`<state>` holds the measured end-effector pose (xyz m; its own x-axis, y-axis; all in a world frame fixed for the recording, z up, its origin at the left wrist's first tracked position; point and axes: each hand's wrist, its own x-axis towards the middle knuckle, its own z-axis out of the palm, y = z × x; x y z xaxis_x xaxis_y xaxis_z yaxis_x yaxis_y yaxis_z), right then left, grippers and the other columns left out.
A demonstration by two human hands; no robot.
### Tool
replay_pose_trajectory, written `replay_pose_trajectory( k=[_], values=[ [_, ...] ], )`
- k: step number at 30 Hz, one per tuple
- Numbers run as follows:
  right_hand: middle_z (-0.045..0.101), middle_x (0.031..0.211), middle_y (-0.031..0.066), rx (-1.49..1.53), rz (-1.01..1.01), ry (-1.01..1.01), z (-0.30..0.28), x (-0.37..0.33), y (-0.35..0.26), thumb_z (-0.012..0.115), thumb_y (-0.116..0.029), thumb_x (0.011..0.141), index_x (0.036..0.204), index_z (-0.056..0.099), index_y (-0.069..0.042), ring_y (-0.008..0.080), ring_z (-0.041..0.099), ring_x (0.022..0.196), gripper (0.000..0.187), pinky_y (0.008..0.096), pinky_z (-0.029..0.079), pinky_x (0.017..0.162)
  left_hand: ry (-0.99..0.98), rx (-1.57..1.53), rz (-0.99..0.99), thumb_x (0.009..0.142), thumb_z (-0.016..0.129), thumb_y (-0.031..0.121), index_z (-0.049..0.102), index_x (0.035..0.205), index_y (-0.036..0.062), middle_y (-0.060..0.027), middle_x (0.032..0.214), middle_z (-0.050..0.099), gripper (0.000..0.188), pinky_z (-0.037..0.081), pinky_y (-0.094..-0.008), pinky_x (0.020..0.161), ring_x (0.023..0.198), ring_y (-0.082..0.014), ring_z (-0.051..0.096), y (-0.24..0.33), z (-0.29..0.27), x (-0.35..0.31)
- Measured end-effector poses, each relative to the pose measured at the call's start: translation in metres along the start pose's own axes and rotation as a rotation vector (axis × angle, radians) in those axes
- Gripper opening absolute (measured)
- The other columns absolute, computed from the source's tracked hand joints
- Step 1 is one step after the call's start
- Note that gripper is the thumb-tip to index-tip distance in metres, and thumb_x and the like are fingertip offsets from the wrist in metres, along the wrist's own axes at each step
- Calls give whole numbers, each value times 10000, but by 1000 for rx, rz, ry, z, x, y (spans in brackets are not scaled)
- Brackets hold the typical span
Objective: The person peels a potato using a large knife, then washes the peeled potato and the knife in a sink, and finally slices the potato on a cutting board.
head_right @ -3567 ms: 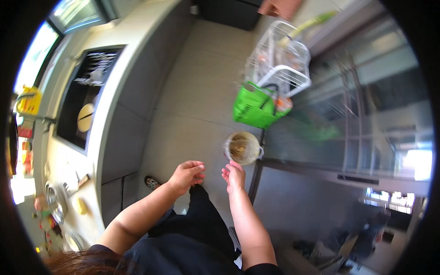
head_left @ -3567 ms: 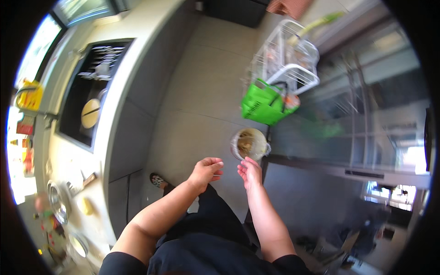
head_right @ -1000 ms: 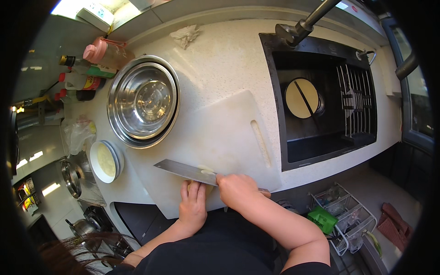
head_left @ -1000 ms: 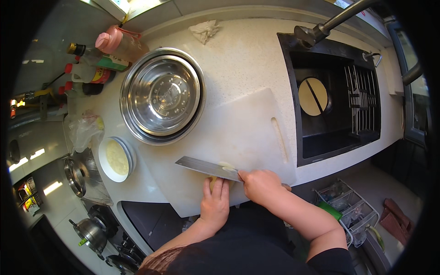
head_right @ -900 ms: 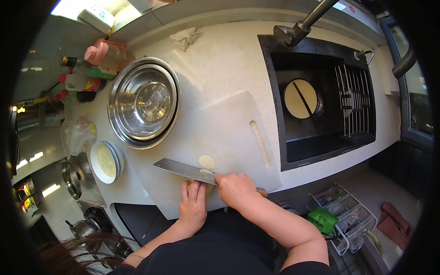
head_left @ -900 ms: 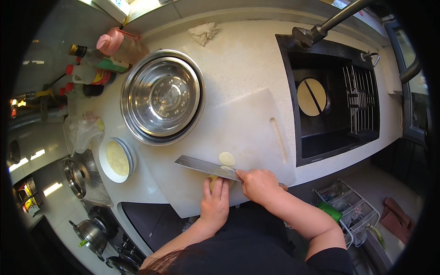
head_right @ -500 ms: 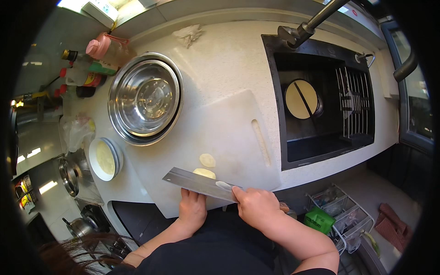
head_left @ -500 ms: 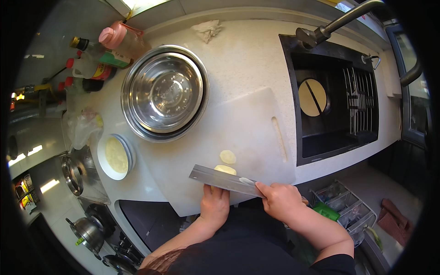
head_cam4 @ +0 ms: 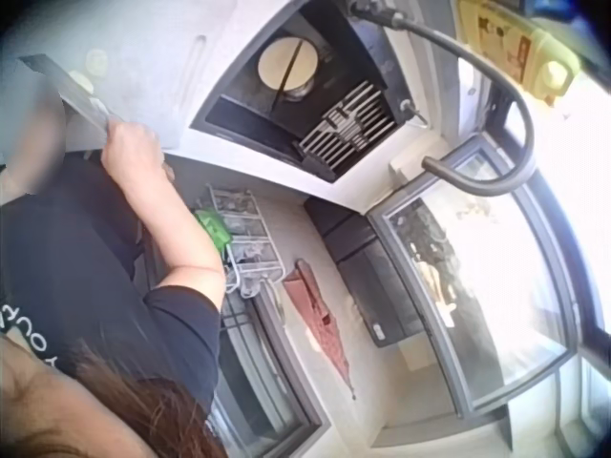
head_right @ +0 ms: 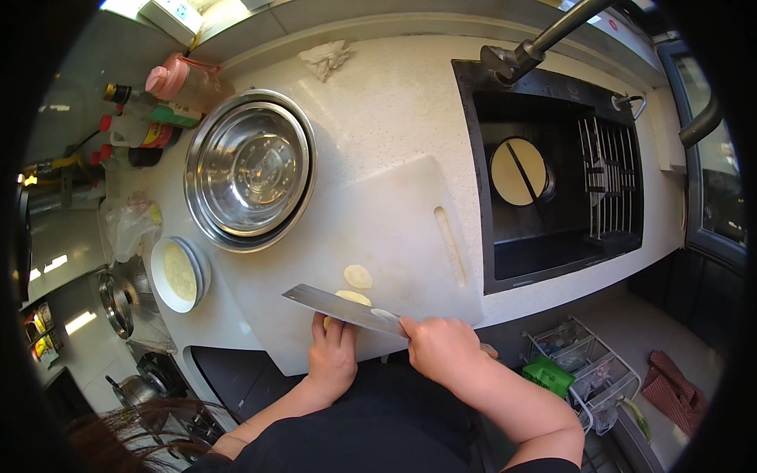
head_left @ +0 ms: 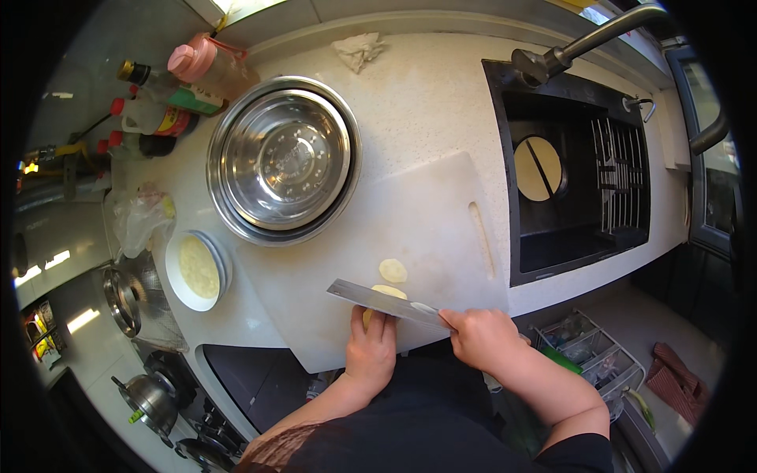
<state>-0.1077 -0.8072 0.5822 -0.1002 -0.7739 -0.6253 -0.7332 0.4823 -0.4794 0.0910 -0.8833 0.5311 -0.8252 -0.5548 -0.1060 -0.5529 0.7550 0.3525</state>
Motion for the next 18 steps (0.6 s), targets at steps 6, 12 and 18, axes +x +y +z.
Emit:
replay_pose_trajectory(
  k=[6,12,18],
  values=[
    [678,744,172,31,18,-47,21,40,-4,582,-121,800,997,675,-95,370,667,682,219,474,537,637,-17,-42,-18,678,575,-59,571,1217,-41,-167,1279,490,539,569,-406,756,1170,-458,462,3,-2,1],
    [673,736,156,42,-50,96,36,34,-4,599,-122,799,1026,685,-107,354,661,668,243,473,536,613,-1,-27,-6,667,583,-63,579,1199,-45,-176,1284,490,532,565,-411,759,1160,-461,463,1,-1,-3],
    [653,690,142,42,-77,149,7,-10,-1,599,-124,800,957,633,-81,347,654,623,166,457,536,578,-20,-47,1,657,595,-63,597,1158,-36,-206,1238,494,501,569,-434,708,1090,-474,479,-2,6,-9]
  ],
)
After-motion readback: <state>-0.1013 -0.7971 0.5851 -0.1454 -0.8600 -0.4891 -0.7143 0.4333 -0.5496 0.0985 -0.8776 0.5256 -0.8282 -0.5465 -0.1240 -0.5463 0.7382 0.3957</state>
